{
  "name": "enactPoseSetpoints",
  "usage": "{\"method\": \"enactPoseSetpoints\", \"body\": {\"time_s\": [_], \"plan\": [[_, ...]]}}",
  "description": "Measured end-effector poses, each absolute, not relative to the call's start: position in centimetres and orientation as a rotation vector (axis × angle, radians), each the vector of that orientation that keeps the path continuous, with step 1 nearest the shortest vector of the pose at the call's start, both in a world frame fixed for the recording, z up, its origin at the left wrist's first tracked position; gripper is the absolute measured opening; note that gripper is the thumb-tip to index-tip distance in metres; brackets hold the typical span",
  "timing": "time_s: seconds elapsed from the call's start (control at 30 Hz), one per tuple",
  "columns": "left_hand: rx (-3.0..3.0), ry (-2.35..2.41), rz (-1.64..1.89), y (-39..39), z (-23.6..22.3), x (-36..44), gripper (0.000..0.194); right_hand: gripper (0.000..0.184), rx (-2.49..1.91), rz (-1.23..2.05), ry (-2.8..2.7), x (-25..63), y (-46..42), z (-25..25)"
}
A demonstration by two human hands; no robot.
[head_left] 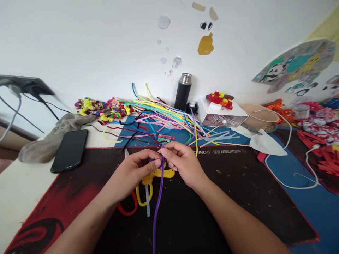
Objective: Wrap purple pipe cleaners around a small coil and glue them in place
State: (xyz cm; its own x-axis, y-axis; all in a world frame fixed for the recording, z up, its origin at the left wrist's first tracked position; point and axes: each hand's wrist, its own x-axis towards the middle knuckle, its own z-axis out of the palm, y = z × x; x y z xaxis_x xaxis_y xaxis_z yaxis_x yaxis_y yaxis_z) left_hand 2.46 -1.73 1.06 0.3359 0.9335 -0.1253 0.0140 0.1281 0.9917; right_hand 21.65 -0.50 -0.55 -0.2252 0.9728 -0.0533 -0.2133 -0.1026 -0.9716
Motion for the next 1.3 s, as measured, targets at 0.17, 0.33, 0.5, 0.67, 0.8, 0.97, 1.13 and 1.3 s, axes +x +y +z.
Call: {"method": "enactPoseSetpoints", "body": {"time_s": [0.17, 0.33, 0.5, 0.67, 0.8, 0.97, 1.13, 1.3], "plan": [[1.294, 1.023, 0.853, -1.8, 1.7, 2.9, 0.028, 0.036, -0.988, 1.521, -1.157, 21.3, -0.6, -0.6], [1.339, 1.012, 0.867, -1.7, 1.2, 2.6, 0.025, 0.035, -0.977, 1.523, -1.227, 21.4, -0.7, -0.2], [1.230, 1.106, 0.983, -0.9, 0.3, 0.6, 0.021, 0.027, -1.050, 1.313, -1.463, 22.4, -0.6, 0.3], [0.968, 1.120, 1.311, 0.1, 1.3, -0.8, 0.031, 0.033, -1.246, 0.906, -2.063, 22.6, -1.3, 0.4], [0.906, 1.104, 1.330, 0.4, 1.8, -1.0, 0.035, 0.052, -1.301, 0.656, -2.488, 22.4, -1.9, 0.7], [0.919, 1.080, 1.321, 0.6, 1.3, -1.1, 0.035, 0.048, -1.322, 0.606, -2.609, 22.4, -1.9, 0.4], [0.902, 1.064, 1.284, 0.4, 1.0, -0.9, 0.035, 0.041, -1.309, 0.567, -2.666, 21.9, -1.9, -0.3], [0.842, 1.000, 1.238, 0.3, 0.9, -1.4, 0.027, 0.032, -1.311, 0.627, -2.617, 21.8, -1.7, -0.4]]}}
